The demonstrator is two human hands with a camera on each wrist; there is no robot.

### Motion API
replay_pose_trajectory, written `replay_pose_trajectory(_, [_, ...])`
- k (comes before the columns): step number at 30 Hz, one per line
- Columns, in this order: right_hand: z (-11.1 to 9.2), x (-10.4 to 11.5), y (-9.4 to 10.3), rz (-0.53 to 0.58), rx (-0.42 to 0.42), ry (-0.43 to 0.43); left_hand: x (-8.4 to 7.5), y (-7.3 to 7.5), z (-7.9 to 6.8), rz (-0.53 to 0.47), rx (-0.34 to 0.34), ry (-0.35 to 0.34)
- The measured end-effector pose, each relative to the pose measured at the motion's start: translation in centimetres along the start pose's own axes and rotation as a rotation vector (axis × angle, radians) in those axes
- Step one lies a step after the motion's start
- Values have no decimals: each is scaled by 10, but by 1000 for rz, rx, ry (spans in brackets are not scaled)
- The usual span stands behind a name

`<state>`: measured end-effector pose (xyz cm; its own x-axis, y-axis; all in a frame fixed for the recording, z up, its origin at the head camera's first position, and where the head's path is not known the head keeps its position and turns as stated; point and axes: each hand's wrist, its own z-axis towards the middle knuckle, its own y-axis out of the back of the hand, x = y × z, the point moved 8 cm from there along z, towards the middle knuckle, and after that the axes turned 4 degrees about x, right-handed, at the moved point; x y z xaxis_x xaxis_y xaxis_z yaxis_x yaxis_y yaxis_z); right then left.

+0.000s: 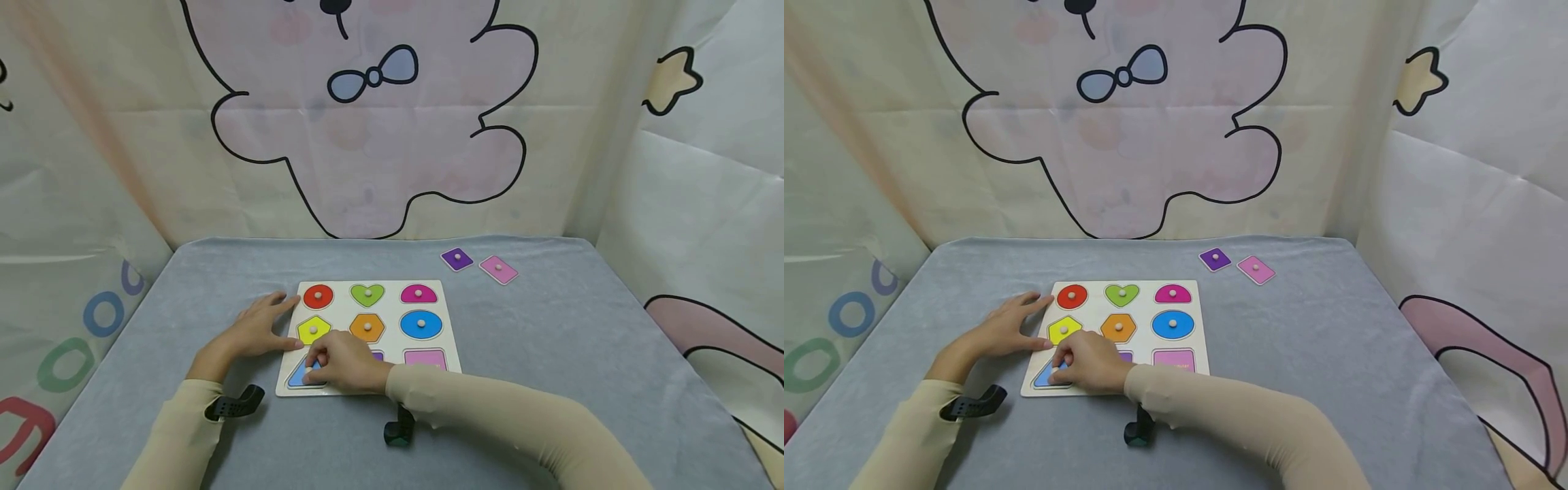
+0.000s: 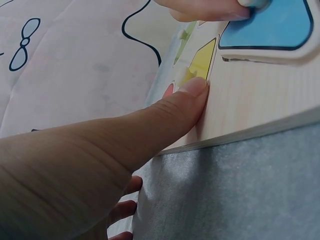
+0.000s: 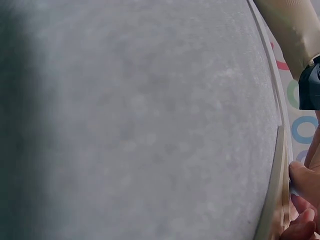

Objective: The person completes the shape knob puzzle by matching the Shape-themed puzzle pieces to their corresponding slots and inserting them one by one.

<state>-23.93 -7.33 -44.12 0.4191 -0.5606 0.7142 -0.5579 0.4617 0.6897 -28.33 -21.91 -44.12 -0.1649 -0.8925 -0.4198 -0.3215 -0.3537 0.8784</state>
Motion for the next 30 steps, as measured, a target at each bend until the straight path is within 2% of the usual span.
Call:
replay_pose_trajectory(7, [1,1,-2,-2,8,11,1,-1,1,8,2,-1])
replay_pose_trajectory(14, [3,-4,-5,74,98,5,2,-1,1,4,-5,-5])
replay_pose_trajectory(17, [3,-4,-5,61,125,10,2,-1,2,9,-7,-12])
replay_pose_trajectory(23, [2,-1,-3,-5,118,12,1,0,1,9,-8,-15])
replay_pose_trajectory(30, [1,-2,-3,27,128,5,1,0,1,-1,-2,-8])
